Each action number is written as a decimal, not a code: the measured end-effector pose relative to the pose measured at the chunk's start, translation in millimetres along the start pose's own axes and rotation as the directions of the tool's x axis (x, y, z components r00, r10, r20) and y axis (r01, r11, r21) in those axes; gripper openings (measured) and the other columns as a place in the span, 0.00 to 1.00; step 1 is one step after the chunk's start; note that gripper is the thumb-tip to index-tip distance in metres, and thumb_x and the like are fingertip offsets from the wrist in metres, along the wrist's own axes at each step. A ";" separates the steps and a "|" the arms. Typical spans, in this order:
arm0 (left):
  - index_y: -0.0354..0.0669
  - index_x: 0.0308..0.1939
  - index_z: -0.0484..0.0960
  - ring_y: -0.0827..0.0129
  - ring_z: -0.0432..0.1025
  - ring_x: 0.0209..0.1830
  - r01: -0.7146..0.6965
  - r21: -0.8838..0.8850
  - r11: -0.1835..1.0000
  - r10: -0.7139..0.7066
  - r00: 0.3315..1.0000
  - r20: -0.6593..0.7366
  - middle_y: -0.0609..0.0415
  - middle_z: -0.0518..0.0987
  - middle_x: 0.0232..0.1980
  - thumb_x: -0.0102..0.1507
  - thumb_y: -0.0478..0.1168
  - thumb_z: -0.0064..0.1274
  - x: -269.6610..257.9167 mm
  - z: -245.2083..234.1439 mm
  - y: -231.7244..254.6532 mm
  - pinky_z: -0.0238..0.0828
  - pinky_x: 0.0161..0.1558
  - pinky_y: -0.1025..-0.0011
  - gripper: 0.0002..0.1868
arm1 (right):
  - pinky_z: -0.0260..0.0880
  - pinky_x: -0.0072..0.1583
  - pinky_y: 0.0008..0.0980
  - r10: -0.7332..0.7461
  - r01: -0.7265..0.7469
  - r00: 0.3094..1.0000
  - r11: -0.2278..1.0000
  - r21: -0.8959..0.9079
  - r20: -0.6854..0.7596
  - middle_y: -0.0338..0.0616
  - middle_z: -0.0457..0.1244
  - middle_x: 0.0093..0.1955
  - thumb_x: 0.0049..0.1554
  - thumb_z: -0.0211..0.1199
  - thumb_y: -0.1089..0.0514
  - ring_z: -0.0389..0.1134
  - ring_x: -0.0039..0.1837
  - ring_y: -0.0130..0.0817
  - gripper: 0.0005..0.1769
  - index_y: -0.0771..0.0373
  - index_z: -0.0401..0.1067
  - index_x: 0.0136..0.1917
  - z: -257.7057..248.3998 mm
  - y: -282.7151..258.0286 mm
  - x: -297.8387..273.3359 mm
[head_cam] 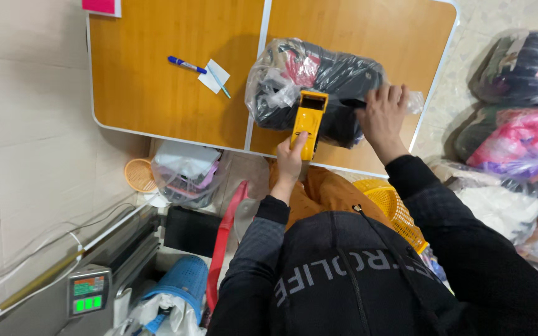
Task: The person places folded clothes into a clear plastic bag on a table, seals the bag, and secures it with tape. They then write on the bag with a marker and move it to a pile of other packed bags on the floor.
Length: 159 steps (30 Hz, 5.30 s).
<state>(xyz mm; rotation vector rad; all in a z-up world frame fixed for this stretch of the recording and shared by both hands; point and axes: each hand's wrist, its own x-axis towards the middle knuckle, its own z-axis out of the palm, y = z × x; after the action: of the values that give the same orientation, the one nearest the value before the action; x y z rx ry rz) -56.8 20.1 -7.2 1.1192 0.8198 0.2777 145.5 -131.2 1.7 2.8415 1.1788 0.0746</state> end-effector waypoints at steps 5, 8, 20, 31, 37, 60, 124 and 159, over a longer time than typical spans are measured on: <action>0.32 0.41 0.84 0.76 0.73 0.26 -0.004 -0.021 1.000 0.004 0.999 -0.040 0.58 0.80 0.30 0.69 0.49 0.51 2.0 3.6 5.3 0.70 0.31 0.75 0.19 | 0.41 0.78 0.53 -0.070 0.075 0.997 0.988 -0.136 0.045 0.53 0.61 0.62 0.44 0.73 0.53 0.58 0.70 0.49 0.38 0.64 0.67 0.66 2.2 -24.9 27.7; 0.32 0.44 0.84 0.78 0.71 0.29 -0.082 0.005 0.997 0.082 0.995 -0.049 0.58 0.80 0.34 0.70 0.48 0.52 -0.2 4.3 4.4 0.68 0.32 0.75 0.19 | 0.50 0.75 0.52 -0.086 0.084 0.976 0.996 0.017 0.199 0.57 0.62 0.57 0.42 0.75 0.52 0.61 0.68 0.54 0.38 0.69 0.66 0.62 7.8 -33.6 38.5; 0.33 0.46 0.84 0.77 0.71 0.28 -0.003 -0.067 0.998 0.004 1.000 0.001 0.59 0.79 0.34 0.70 0.52 0.53 29.9 41.0 3.9 0.69 0.31 0.74 0.21 | 0.74 0.45 0.38 -0.101 0.083 0.988 0.985 0.152 0.119 0.46 0.64 0.48 0.56 0.57 0.66 0.69 0.54 0.43 0.07 0.61 0.65 0.50 87.7 -16.2 -4.5; 0.37 0.37 0.86 0.46 0.80 0.38 -0.119 0.600 0.791 0.121 0.992 0.037 0.38 0.83 0.34 0.65 0.64 0.49 108.3 86.4 -39.9 0.74 0.39 0.57 0.31 | 0.69 0.58 0.45 -0.059 -0.018 0.973 0.944 0.329 0.222 0.54 0.62 0.56 0.59 0.58 0.57 0.65 0.57 0.49 0.16 0.66 0.66 0.59 63.1 -19.8 -23.8; 0.40 0.36 0.87 0.44 0.79 0.37 -0.030 0.644 0.764 0.050 0.999 -0.013 0.39 0.83 0.32 0.63 0.65 0.49 111.0 88.0 -24.4 0.74 0.39 0.55 0.30 | 0.68 0.59 0.48 -0.108 0.073 0.990 0.944 0.322 0.091 0.62 0.60 0.69 0.57 0.59 0.57 0.63 0.61 0.55 0.33 0.74 0.63 0.73 83.8 -21.9 -32.4; 0.37 0.33 0.85 0.50 0.79 0.28 0.020 0.637 0.770 0.043 0.996 -0.084 0.40 0.81 0.27 0.63 0.63 0.55 -15.2 41.4 -34.7 0.72 0.31 0.59 0.29 | 0.72 0.55 0.41 -0.163 0.167 0.979 0.986 -0.017 0.122 0.59 0.65 0.67 0.60 0.56 0.62 0.66 0.61 0.46 0.28 0.74 0.69 0.72 170.4 -23.9 -39.4; 0.39 0.41 0.88 0.43 0.79 0.50 0.395 0.906 0.149 -0.201 0.910 -0.363 0.36 0.84 0.45 0.60 0.63 0.53 -79.3 -33.7 3.4 0.75 0.52 0.52 0.29 | 0.62 0.45 0.38 0.025 -0.901 0.424 0.115 0.418 0.905 0.36 0.70 0.42 0.58 0.66 0.37 0.69 0.40 0.30 0.22 0.55 0.81 0.51 80.4 -45.5 -28.9; 0.30 0.43 0.76 0.32 0.73 0.45 0.345 0.868 0.357 0.211 0.876 -0.435 0.32 0.80 0.41 0.65 0.45 0.58 157.9 -290.3 -129.4 0.65 0.50 0.42 0.18 | 0.22 0.82 0.59 0.146 -0.216 0.951 0.945 0.245 0.274 0.70 0.32 0.87 0.67 0.46 0.32 0.29 0.88 0.61 0.54 0.80 0.40 0.83 73.2 -104.7 50.5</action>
<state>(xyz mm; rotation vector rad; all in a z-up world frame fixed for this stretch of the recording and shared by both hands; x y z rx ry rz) -178.1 254.0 -245.0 2.1754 1.5957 -0.0517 112.4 -24.6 -78.5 3.0662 0.9348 -0.4636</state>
